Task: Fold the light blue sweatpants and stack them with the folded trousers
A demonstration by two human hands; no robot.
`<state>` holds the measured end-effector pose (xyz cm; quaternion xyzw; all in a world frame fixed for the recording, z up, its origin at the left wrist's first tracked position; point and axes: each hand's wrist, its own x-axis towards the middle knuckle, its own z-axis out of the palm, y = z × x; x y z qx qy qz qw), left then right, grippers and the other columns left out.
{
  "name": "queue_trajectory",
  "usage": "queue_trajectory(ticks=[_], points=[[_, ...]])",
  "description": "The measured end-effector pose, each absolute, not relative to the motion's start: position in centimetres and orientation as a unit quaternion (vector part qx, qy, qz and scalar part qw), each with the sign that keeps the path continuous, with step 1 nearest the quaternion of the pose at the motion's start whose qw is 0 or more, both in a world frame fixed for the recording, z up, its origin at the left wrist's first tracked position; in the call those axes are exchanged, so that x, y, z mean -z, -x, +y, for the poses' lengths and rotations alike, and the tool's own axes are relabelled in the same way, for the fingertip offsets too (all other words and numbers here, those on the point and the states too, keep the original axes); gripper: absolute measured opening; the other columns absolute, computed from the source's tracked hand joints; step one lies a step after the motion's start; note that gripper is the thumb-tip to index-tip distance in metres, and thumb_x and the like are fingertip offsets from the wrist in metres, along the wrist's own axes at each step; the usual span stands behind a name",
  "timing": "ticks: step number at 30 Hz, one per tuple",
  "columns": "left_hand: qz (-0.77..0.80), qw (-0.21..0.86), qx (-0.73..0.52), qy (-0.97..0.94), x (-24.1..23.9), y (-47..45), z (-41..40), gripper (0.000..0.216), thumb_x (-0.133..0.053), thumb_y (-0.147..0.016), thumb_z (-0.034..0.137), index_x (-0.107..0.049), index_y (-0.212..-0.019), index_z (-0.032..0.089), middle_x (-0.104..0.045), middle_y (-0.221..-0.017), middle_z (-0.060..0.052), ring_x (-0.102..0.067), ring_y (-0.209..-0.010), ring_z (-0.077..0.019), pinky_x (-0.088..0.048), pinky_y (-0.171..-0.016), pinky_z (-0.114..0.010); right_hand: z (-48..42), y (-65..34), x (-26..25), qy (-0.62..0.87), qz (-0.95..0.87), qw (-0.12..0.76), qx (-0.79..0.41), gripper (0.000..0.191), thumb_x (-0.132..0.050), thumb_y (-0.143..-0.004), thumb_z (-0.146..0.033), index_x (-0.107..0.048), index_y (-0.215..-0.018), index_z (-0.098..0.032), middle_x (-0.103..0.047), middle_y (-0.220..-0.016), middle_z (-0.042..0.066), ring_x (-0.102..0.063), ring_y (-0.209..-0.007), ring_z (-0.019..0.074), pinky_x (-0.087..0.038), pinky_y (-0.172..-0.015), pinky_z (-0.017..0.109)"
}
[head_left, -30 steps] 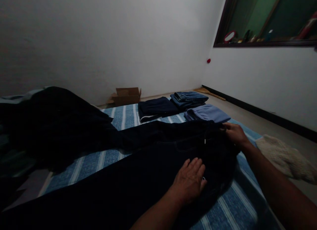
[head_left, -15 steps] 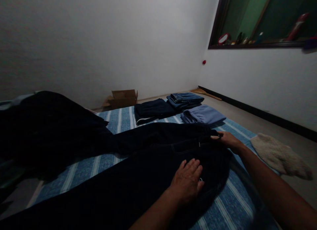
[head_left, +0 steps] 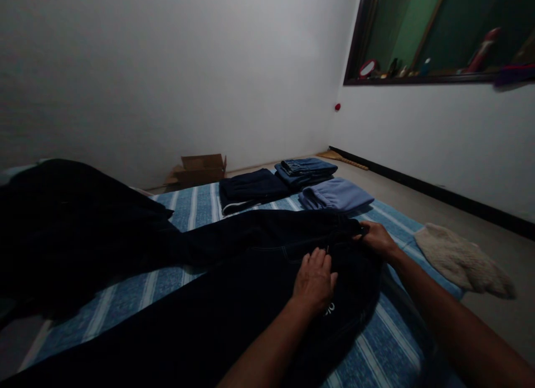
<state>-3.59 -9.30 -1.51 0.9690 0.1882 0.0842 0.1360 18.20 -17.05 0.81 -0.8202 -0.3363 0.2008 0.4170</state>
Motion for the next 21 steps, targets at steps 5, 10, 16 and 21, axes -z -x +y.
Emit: queue_trajectory(ticks=[5, 10, 16, 21], points=[[0.163, 0.139, -0.037, -0.976, 2.6, 3.6, -9.6, 0.063, -0.025, -0.094, 0.054, -0.032, -0.143, 0.015, -0.027, -0.153, -0.013, -0.017, -0.143, -0.0266, -0.019, -0.114, -0.051, -17.0, -18.5, -1.0, 0.843, -0.343, 0.377, -0.173, 0.034, -0.065, -0.064, -0.026, -0.065, -0.096, -0.017, -0.068, -0.073, 0.0, -0.064, -0.068, 0.0194, -0.045, -0.058, 0.025], [0.165, 0.124, -0.032, -0.978, 2.3, 3.6, -9.5, 0.066, -0.023, -0.093, 0.056, -0.03, -0.145, 0.015, -0.026, -0.153, -0.012, -0.016, -0.143, -0.0264, -0.017, -0.114, -0.051, -18.6, -18.2, -1.4, 0.891, -0.325, 0.307, -0.077, 0.038, -0.064, -0.068, -0.034, -0.066, -0.103, -0.017, -0.069, -0.091, 0.009, -0.062, -0.086, 0.0268, -0.042, -0.067, 0.031], [0.155, 0.127, -0.045, -0.979, 2.6, 3.6, -9.5, 0.067, -0.022, -0.093, 0.058, -0.029, -0.145, 0.017, -0.026, -0.153, -0.013, -0.015, -0.143, -0.0273, -0.017, -0.113, -0.051, -21.1, -16.7, -0.5, 0.913, -0.35, 0.202, -0.05, 0.036, -0.052, -0.079, -0.052, -0.069, -0.083, -0.021, -0.07, -0.084, 0.008, -0.063, -0.08, 0.0246, -0.04, -0.064, 0.03], [0.159, 0.128, -0.033, -0.978, 2.2, 3.7, -9.5, 0.066, -0.023, -0.093, 0.057, -0.029, -0.145, 0.017, -0.026, -0.153, -0.013, -0.016, -0.143, -0.0274, -0.016, -0.113, -0.051, -21.4, -16.2, 0.3, 0.906, -0.34, 0.226, -0.109, 0.04, -0.052, -0.077, -0.055, -0.062, -0.058, -0.021, -0.064, -0.061, 0.004, -0.06, -0.061, 0.0191, -0.034, -0.051, 0.027]])
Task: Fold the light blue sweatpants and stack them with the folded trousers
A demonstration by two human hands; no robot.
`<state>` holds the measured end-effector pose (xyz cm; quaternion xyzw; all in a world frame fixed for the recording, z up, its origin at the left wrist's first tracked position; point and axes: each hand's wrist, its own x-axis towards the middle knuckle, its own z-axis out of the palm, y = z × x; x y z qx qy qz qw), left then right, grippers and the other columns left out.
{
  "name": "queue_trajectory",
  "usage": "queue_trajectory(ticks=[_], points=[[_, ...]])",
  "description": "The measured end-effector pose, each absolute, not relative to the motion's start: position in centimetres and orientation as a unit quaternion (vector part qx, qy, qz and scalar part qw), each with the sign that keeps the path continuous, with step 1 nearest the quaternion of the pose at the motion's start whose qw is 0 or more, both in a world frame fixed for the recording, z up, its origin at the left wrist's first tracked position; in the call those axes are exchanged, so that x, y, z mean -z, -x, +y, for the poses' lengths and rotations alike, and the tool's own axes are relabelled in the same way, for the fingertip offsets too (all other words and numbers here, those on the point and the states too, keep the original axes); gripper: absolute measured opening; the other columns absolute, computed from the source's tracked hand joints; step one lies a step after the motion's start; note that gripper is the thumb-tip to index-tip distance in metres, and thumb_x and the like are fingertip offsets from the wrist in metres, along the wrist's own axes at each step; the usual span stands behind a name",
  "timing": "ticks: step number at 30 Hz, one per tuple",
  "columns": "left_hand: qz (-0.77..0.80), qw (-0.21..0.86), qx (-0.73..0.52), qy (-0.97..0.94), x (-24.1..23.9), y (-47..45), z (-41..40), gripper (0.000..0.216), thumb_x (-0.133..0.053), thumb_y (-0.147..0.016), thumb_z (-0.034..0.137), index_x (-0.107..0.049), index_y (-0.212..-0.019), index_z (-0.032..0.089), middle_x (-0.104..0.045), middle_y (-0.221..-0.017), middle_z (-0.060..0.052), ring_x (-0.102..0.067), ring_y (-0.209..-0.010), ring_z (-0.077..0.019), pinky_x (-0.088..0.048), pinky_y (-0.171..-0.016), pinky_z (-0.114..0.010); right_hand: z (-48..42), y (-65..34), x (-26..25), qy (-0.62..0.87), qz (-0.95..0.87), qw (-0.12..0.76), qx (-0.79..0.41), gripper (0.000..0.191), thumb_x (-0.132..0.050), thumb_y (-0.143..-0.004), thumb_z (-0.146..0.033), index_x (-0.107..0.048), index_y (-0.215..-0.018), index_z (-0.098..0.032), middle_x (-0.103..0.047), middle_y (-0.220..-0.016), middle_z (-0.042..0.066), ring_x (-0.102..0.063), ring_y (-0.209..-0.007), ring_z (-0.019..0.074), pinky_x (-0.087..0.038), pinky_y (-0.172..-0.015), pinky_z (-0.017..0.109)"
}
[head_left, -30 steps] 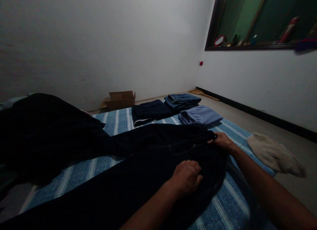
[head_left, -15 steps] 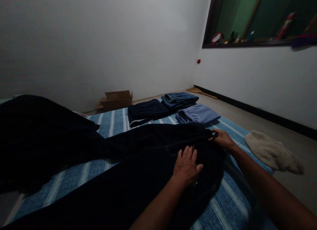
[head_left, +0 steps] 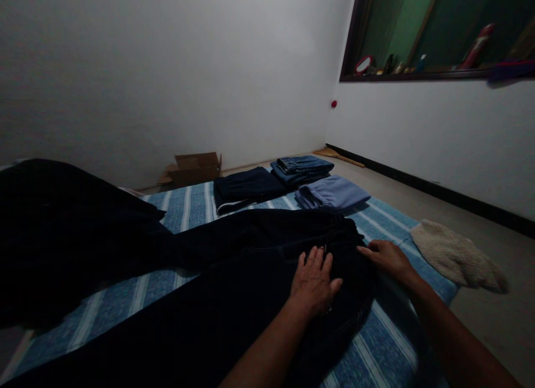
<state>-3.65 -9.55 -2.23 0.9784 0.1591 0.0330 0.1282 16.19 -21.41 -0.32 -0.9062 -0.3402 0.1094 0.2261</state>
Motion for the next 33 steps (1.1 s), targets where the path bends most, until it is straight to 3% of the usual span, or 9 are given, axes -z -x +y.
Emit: queue_trajectory(ticks=[3, 9, 13, 20, 24, 27, 30, 33], points=[[0.159, 0.129, -0.026, -0.978, 2.0, 3.7, -9.6, 0.066, -0.023, -0.093, 0.057, -0.03, -0.145, 0.017, -0.026, -0.153, -0.013, -0.016, -0.143, -0.0276, -0.016, -0.113, -0.051, -21.4, -16.0, 0.1, 0.896, -0.331, 0.272, -0.119, 0.037, -0.058, -0.07, -0.05, -0.052, -0.047, -0.021, -0.055, -0.05, 0.001, -0.052, -0.052, 0.0159, -0.028, -0.047, 0.026], [0.156, 0.133, -0.016, -0.979, 1.8, 3.6, -9.5, 0.064, -0.024, -0.092, 0.059, -0.03, -0.145, 0.023, -0.028, -0.153, -0.013, -0.017, -0.142, -0.0292, -0.016, -0.112, -0.053, -22.3, -16.2, -0.5, 0.85, -0.304, 0.4, -0.16, 0.031, -0.06, -0.062, -0.045, -0.047, -0.048, -0.02, -0.046, -0.047, -0.004, -0.043, -0.048, 0.0111, -0.031, -0.045, 0.024], [0.142, 0.151, 0.001, -0.978, 1.4, 3.6, -9.4, 0.061, -0.027, -0.09, 0.063, -0.033, -0.143, 0.032, -0.026, -0.153, -0.011, -0.015, -0.142, -0.0325, -0.015, -0.11, -0.057, -22.7, -16.0, -0.4, 0.849, -0.269, 0.413, -0.192, 0.031, -0.061, -0.058, -0.046, -0.047, -0.048, -0.021, -0.046, -0.046, -0.003, -0.043, -0.046, 0.0115, -0.031, -0.044, 0.024], [0.119, 0.156, 0.008, -0.98, 1.2, 3.9, -9.5, 0.063, -0.028, -0.089, 0.065, -0.033, -0.143, 0.033, -0.02, -0.156, -0.009, -0.011, -0.142, -0.0347, -0.012, -0.109, -0.061, -22.8, -15.5, -0.4, 0.84, -0.264, 0.444, -0.17, 0.028, -0.063, -0.058, -0.046, -0.054, -0.053, -0.02, -0.053, -0.051, -0.002, -0.049, -0.051, 0.0137, -0.037, -0.048, 0.025], [0.106, 0.168, 0.008, -0.98, 1.1, 3.9, -9.6, 0.064, -0.024, -0.091, 0.062, -0.032, -0.144, 0.028, -0.02, -0.156, -0.006, -0.009, -0.143, -0.0327, -0.011, -0.11, -0.062, -22.7, -16.4, 0.7, 0.861, -0.268, 0.401, -0.163, 0.029, -0.061, -0.06, -0.046, -0.05, -0.05, -0.021, -0.051, -0.048, -0.002, -0.047, -0.048, 0.0138, -0.035, -0.046, 0.026], [0.096, 0.179, 0.009, -0.979, 1.1, 3.9, -9.6, 0.064, -0.023, -0.092, 0.06, -0.03, -0.145, 0.025, -0.02, -0.156, -0.005, -0.009, -0.143, -0.0307, -0.01, -0.111, -0.062, -22.7, -16.5, 1.0, 0.887, -0.305, 0.322, -0.127, 0.024, -0.058, -0.065, -0.04, -0.052, -0.053, -0.021, -0.055, -0.053, 0.001, -0.053, -0.052, 0.0167, -0.037, -0.05, 0.027], [0.089, 0.185, 0.015, -0.979, 1.2, 3.9, -9.5, 0.064, -0.023, -0.092, 0.06, -0.029, -0.145, 0.024, -0.02, -0.156, -0.004, -0.01, -0.143, -0.029, -0.009, -0.112, -0.061, -22.3, -14.7, 0.3, 0.9, -0.366, 0.236, 0.036, 0.014, -0.054, -0.072, -0.032, -0.061, -0.069, -0.02, -0.064, -0.071, 0.007, -0.06, -0.067, 0.0227, -0.042, -0.058, 0.032], [0.09, 0.184, 0.013, -0.979, 1.2, 3.9, -9.5, 0.064, -0.023, -0.092, 0.059, -0.028, -0.145, 0.024, -0.019, -0.156, -0.005, -0.01, -0.144, -0.0281, -0.009, -0.112, -0.061, -21.1, -11.5, -0.7, 0.827, -0.477, 0.234, 0.185, 0.021, -0.044, -0.084, -0.028, -0.063, -0.08, -0.019, -0.066, -0.087, 0.012, -0.062, -0.084, 0.0268, -0.046, -0.075, 0.04]])
